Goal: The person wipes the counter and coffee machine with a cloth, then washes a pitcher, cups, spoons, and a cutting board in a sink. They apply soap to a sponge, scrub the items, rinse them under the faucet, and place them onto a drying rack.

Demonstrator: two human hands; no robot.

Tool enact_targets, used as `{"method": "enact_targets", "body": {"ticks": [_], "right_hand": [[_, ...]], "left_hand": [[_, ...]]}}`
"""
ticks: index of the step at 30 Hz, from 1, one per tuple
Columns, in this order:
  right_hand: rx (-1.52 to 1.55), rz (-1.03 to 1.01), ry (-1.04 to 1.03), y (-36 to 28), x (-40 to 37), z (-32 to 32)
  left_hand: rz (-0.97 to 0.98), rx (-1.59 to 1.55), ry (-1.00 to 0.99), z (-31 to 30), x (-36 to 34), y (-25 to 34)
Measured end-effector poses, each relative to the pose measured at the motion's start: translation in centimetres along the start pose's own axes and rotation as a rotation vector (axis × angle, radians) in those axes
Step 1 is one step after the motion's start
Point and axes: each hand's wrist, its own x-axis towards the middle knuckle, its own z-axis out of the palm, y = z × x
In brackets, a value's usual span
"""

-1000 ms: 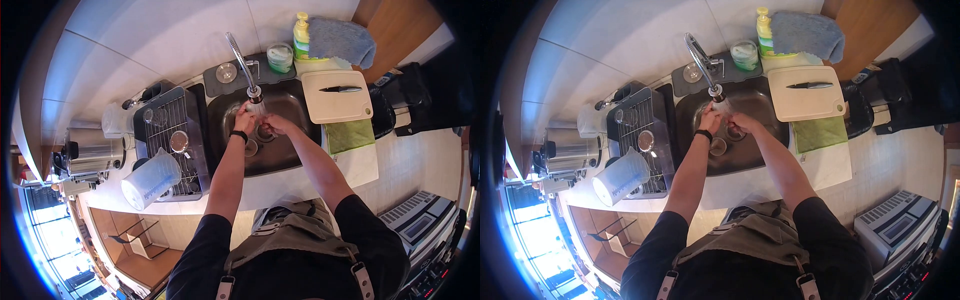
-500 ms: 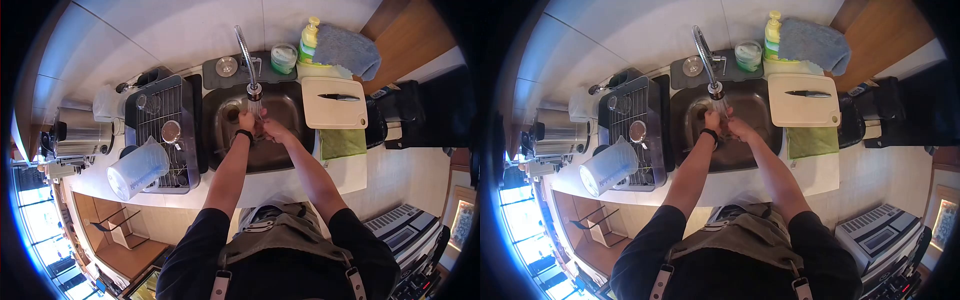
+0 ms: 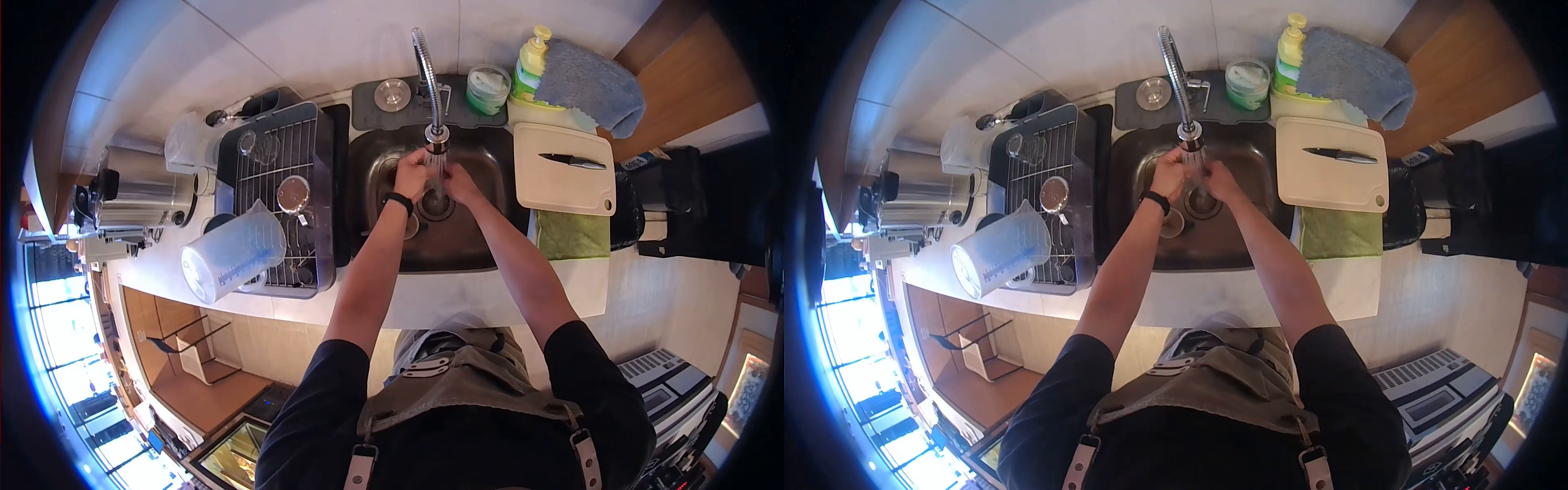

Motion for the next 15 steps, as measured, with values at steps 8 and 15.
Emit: {"method": "enact_targets", "body": {"ticks": [8,15], "right_hand": [[-0.068,-0.061,0.047,1.5,-0.2,0.9],[-0.317,-0.234,0.076,-1.5,-7.4,0.3]], "left_hand": [[-0.059,-0.234,0.208,-0.8,-3.1,3.3],[-0.381,-0.565,0.449,-2.2,-4.3,-7.5]]}}
